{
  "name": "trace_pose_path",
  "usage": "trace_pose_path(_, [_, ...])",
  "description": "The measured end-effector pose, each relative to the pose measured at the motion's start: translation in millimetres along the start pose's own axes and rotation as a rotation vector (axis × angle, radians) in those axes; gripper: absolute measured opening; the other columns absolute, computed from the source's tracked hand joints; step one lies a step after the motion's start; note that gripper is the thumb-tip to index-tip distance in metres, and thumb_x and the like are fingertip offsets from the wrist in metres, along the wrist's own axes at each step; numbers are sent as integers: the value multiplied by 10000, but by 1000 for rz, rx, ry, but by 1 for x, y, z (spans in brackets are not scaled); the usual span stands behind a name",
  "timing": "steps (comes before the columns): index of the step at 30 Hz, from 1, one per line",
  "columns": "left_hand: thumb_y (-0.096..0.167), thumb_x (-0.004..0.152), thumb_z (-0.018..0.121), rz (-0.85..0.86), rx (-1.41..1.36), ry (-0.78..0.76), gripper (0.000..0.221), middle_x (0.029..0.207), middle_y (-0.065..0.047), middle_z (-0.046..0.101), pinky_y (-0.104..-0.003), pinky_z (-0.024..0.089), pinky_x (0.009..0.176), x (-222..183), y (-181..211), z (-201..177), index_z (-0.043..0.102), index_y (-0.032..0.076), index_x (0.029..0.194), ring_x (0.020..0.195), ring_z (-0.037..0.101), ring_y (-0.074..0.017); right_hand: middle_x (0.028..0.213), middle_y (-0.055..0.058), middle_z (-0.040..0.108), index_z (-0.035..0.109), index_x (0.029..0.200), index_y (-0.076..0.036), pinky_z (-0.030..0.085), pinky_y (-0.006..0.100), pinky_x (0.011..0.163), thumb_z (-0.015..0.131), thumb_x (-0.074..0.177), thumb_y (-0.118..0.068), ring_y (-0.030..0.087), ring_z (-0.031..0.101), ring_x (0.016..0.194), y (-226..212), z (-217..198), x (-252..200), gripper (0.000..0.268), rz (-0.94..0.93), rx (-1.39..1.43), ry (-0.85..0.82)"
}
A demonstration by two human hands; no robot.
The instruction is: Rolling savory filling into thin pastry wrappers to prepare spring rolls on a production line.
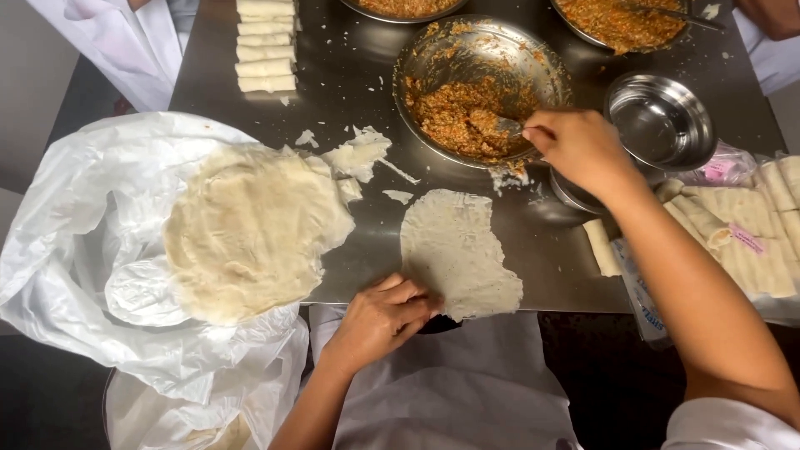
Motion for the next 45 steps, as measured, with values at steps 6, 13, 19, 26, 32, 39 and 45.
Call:
trace_pose_path(6, [84, 914, 698, -2, 51, -57, 97, 929, 6, 565, -253, 442, 496, 0, 0, 10, 692, 136, 996, 733, 496, -158, 658, -2, 659, 724, 943, -217, 471, 232, 499, 544, 1027, -369, 113, 481, 434, -4, 13, -82, 250, 104, 71, -201])
trace_pose_path(13, [129, 870, 704, -87, 66, 23, 81, 798, 36, 596, -261, 519, 671, -1, -7, 7, 713, 168, 799, 708, 533, -141, 652, -5, 658, 640, 728, -239, 543, 356, 670, 520, 935, -424, 252, 689, 671, -22, 62, -104, 302, -303, -228, -114])
trace_pose_path(19, [117, 858, 712, -89, 38, 43, 83, 775, 24, 602, -261, 515, 650, 2, -6, 6, 724, 169, 794, 703, 549, -158, 654, 12, 623, 574, 739, -253, 534, 392, 612, 448, 956, -491, 293, 682, 663, -35, 64, -109, 346, -333, -251, -72])
trace_pose_path(26, [105, 864, 696, -79, 83, 36, 103, 772, 32, 587, -263, 503, 639, 1, -3, 5, 718, 181, 798, 702, 533, -149, 724, 16, 713, 709, 842, -305, 557, 419, 735, 485, 964, -448, 305, 736, 793, -26, 10, -85, 292, -85, -343, -143])
trace_pose_path(32, [117, 785, 750, -199, 120, -92, 111, 873, 40, 592, -303, 453, 719, -1, -9, 22, 651, 166, 785, 802, 537, -167, 902, 29, 676, 723, 950, -208, 551, 383, 715, 630, 991, -259, 295, 706, 855, 33, 40, 37, 114, -296, -412, 465])
trace_pose_path(39, [252, 952, 602, -475, 316, 26, 111, 804, -55, 598, -403, 521, 621, 45, -77, 20, 561, 159, 995, 720, 636, -284, 1198, 111, 630, 687, 1163, -75, 443, 388, 951, 625, 863, 46, 297, 585, 1169, -48, 36, -80, 329, -669, 116, 587])
trace_pose_path(45, [346, 888, 675, -214, 240, -66, 311, 1111, -63, 624, -363, 413, 808, 68, -39, 15, 681, 107, 1087, 993, 555, -254, 1318, 173, 574, 596, 1292, -26, 381, 479, 1037, 636, 928, -262, 322, 515, 1252, -63, 95, -126, 436, -723, 39, 463])
Point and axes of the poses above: each hand's wrist, its own x-axis towards the middle knuckle, its own z-axis out of the palm, y = z × x, the point moved 10 cm from there along x, towards the middle knuckle
